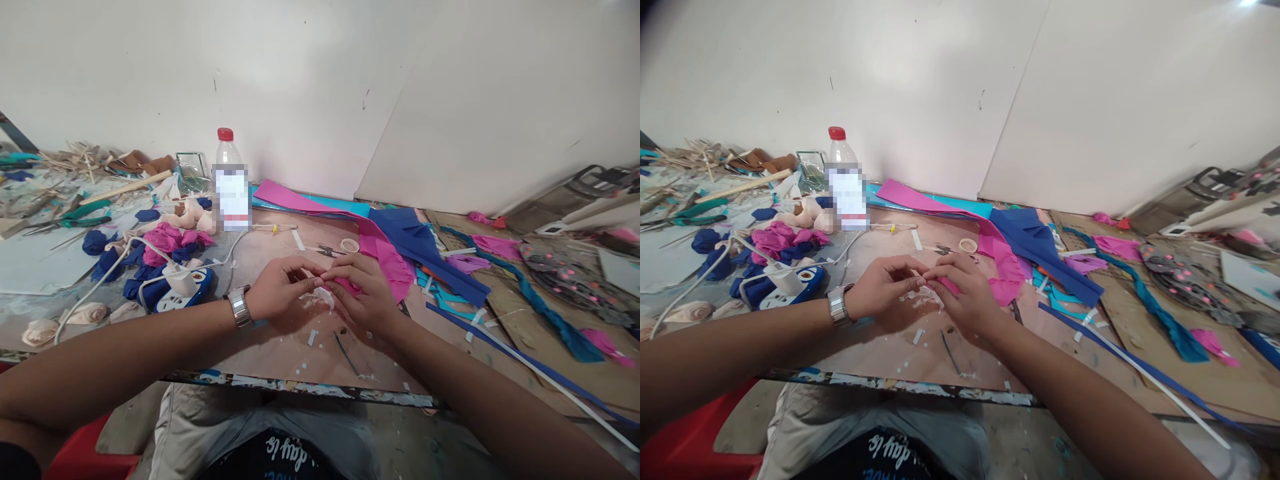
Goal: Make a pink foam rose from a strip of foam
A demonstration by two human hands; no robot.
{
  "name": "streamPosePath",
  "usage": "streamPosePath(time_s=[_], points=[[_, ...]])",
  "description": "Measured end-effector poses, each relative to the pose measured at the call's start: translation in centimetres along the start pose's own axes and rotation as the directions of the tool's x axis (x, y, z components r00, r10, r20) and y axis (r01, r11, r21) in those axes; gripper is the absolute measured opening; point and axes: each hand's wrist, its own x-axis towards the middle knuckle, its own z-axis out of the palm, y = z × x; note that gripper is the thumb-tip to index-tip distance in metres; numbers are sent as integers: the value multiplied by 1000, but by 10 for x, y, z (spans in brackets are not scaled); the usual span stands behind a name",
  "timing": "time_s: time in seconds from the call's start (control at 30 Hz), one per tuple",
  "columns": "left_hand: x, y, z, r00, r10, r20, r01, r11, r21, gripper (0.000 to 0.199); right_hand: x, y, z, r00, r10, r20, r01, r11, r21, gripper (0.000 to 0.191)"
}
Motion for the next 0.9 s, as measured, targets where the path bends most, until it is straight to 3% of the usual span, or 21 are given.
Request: streamPosePath(time_s=[0.17, 0.67, 0.9], points=[[0, 1, 0, 1000, 3, 2, -3, 1000, 0, 30, 1, -1, 0, 1000, -6, -12, 6, 1000, -10, 6], [3, 3, 1, 999, -21, 28, 29, 950, -311, 28, 0, -2, 0, 999, 19, -33, -20, 999, -33, 8], [3, 1, 2, 994, -72, 78, 98, 901, -422, 28, 0, -3, 0, 1000, 10, -12, -10, 1000, 3, 12]])
